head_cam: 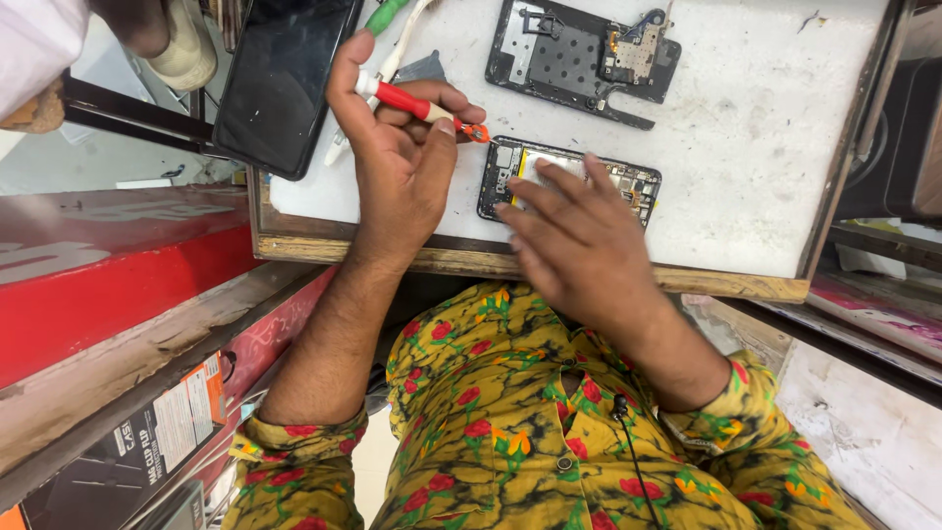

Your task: The person cleans a small internal component with a cotton swab, then places it into the phone chassis. They connect a ribbon cable, position the motherboard, and use a screwdriver to secure components inside the phone.

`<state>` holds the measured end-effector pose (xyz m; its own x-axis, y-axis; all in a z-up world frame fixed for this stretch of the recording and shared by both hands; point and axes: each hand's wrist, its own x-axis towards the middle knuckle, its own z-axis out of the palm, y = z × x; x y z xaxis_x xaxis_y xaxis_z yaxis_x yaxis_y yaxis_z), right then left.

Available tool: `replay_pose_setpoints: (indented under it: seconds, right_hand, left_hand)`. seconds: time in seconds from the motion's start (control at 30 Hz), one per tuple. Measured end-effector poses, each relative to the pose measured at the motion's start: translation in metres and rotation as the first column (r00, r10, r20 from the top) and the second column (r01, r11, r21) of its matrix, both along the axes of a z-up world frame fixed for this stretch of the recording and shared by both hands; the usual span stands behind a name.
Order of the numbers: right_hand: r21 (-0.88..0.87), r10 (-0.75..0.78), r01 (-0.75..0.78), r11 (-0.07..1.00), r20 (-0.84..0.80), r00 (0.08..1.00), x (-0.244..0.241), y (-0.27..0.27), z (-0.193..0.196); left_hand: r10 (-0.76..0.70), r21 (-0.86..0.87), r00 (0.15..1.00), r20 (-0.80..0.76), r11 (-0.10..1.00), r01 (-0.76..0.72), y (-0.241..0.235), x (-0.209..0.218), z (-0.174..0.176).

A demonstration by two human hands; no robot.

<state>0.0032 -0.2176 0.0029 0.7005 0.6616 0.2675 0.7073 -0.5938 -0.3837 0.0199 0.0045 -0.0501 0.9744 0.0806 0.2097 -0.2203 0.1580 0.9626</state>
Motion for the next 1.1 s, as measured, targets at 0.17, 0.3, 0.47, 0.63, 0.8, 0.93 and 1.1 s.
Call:
replay_pose_setpoints:
  seconds: [0.17,0.3,0.47,0.63,0.8,0.93,1.1]
  right_hand:
    - [-0.111,-0.041,0.036,0.993,-0.047,0.998,-0.006,0.019,-0.001]
    - [-0.110,-0.064,0.056,0.992,-0.075,0.995,-0.007,0.020,-0.002]
    - [-0.103,-0.083,0.075,0.992,-0.081,0.993,-0.007,0.022,-0.002]
    - [-0.090,-0.085,0.078,0.993,-0.077,0.993,-0.006,0.022,-0.004]
    - [-0.081,-0.088,0.081,0.993,-0.086,0.992,-0.006,0.021,-0.003]
    - [-0.090,-0.087,0.079,0.993,-0.089,0.992,-0.006,0.021,-0.003]
    - [-0.087,-0.089,0.081,0.993,-0.090,0.992,-0.006,0.021,-0.003]
  left_hand:
    - [-0.016,0.035,1.000,0.006,0.999,0.016,0.000,0.003,-0.002]
    - [-0.008,0.024,1.000,-0.002,1.000,0.008,-0.001,0.002,-0.005]
    - [0.002,0.016,1.000,-0.031,1.000,-0.001,-0.002,0.006,-0.005]
    - [0.009,0.060,1.000,-0.026,0.998,-0.008,-0.001,0.006,-0.008]
    - [0.002,0.078,1.000,-0.014,0.997,-0.001,-0.002,0.008,-0.008]
    - [-0.002,0.093,1.000,-0.003,0.996,0.002,-0.002,0.007,-0.009]
    - [0.000,0.100,1.000,0.001,0.995,0.000,-0.001,0.007,-0.010]
